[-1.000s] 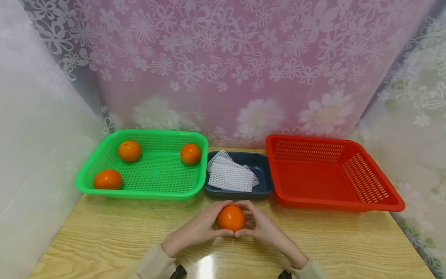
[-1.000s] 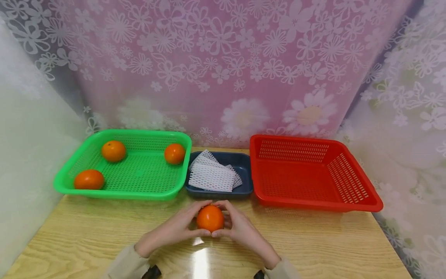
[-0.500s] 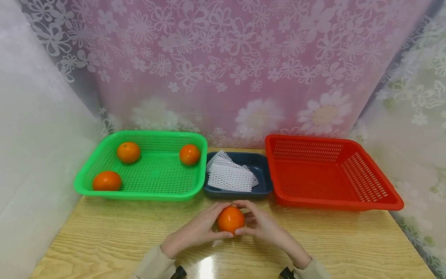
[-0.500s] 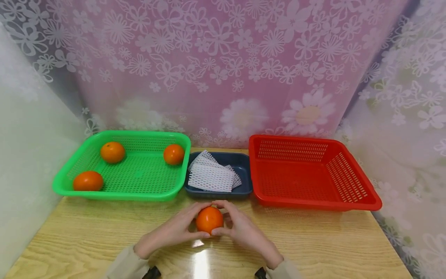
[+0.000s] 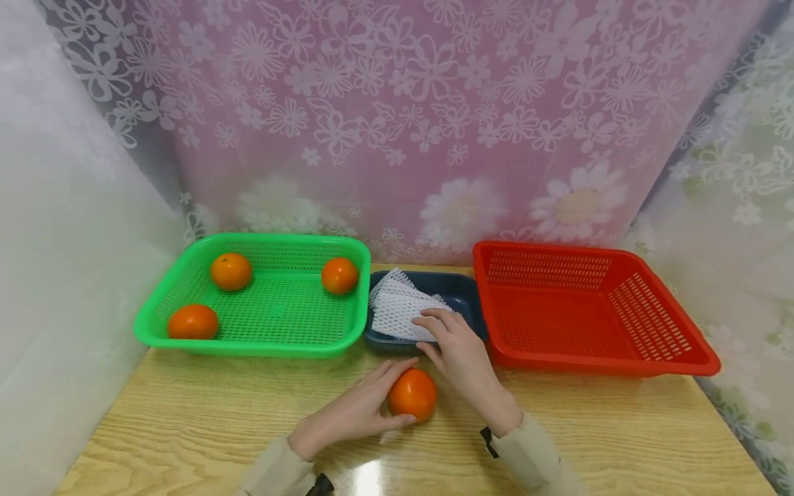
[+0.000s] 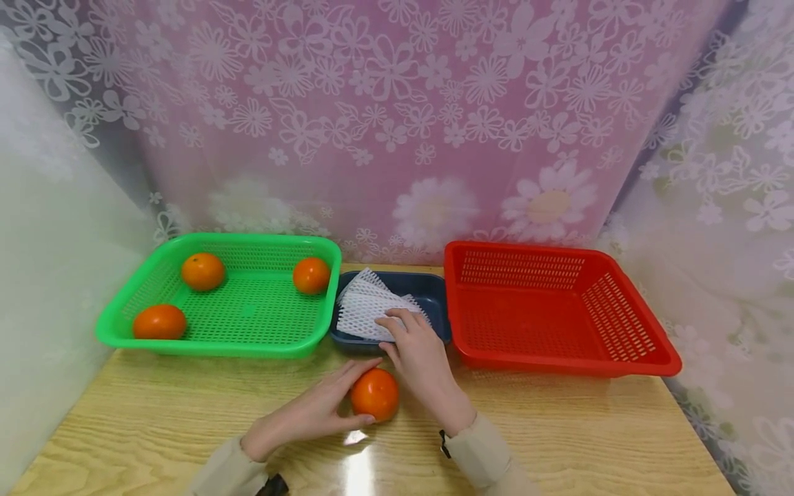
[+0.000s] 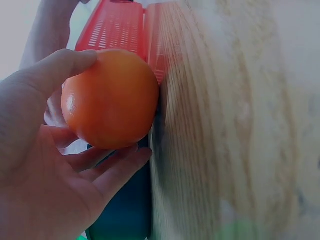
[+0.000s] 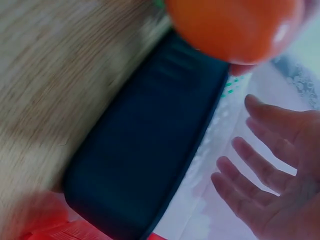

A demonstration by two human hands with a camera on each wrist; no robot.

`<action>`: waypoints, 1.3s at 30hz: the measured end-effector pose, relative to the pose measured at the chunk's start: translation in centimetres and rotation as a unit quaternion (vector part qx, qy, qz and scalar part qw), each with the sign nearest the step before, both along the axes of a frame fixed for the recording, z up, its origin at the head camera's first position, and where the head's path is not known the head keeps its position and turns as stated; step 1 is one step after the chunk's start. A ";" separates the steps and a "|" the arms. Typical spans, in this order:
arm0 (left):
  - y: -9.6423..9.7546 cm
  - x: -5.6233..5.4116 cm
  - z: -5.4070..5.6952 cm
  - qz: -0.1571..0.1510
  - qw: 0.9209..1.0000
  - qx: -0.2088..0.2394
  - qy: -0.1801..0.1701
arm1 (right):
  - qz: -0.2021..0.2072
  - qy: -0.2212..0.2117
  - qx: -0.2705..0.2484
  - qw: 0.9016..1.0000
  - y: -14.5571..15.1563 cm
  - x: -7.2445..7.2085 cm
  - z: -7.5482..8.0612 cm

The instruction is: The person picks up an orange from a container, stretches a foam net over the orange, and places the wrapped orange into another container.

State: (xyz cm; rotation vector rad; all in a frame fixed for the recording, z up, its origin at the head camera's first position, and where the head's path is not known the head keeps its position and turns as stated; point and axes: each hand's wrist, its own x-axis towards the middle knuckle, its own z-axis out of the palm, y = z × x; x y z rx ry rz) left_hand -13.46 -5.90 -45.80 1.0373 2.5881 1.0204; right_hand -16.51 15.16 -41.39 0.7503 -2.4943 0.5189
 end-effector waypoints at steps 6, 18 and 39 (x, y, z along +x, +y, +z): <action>0.0 0.0 0.2 -0.008 1.000 0.004 0.007 | -0.040 -0.019 0.028 0.999 -0.2 -0.4 -0.7; 0.0 0.0 0.3 -0.012 1.000 0.003 0.017 | -0.055 0.022 -0.057 0.997 0.1 -0.4 -0.3; -0.3 -0.5 2.9 0.078 0.952 0.288 -0.076 | 0.041 -0.037 -0.341 0.938 -0.7 2.0 2.4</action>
